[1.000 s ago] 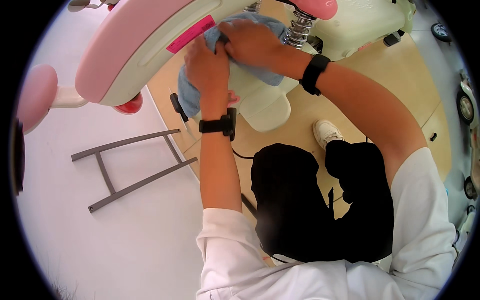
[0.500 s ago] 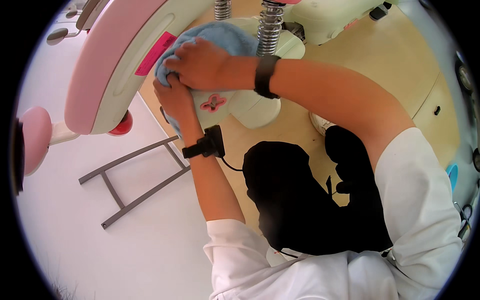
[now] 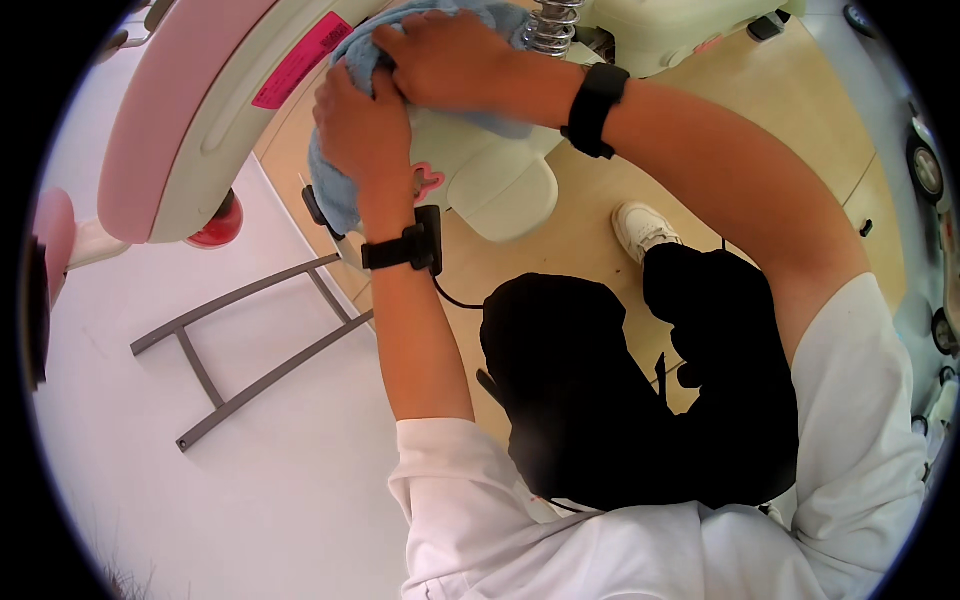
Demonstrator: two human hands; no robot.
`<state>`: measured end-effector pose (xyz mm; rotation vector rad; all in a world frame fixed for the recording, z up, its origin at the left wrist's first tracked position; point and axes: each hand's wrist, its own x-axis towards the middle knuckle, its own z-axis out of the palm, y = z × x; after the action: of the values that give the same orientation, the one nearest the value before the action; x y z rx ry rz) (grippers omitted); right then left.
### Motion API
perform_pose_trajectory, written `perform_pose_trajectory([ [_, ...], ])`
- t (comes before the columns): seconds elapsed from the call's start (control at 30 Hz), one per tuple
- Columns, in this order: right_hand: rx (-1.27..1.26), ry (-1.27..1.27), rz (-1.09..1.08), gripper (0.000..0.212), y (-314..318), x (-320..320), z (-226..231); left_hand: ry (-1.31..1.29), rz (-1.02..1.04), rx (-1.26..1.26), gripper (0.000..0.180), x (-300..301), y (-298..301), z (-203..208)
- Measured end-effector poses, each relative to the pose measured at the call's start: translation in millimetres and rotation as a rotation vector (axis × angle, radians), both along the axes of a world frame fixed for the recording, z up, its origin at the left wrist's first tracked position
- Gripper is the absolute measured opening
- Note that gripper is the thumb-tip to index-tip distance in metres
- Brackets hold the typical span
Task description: The person wipes the handlebars, seat, and body of a small electric scooter with a cloth, then moves to a second scooter to wipe its seat, body, and front light housing.
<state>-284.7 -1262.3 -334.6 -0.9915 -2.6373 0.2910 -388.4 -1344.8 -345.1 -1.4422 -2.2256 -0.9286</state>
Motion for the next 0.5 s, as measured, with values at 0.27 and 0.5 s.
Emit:
perform_pose_trajectory([
  [0.27,0.392,0.203,0.182,0.039,-61.1,-56.2,-2.2,-0.423,0.077,0.075,0.042,-52.9,-68.9,-27.2],
  [0.5,0.225,0.227,0.185,0.037,-50.3,-44.1,-1.2,-0.626,0.144,0.004,0.045,-35.0,-48.1,-3.2],
])
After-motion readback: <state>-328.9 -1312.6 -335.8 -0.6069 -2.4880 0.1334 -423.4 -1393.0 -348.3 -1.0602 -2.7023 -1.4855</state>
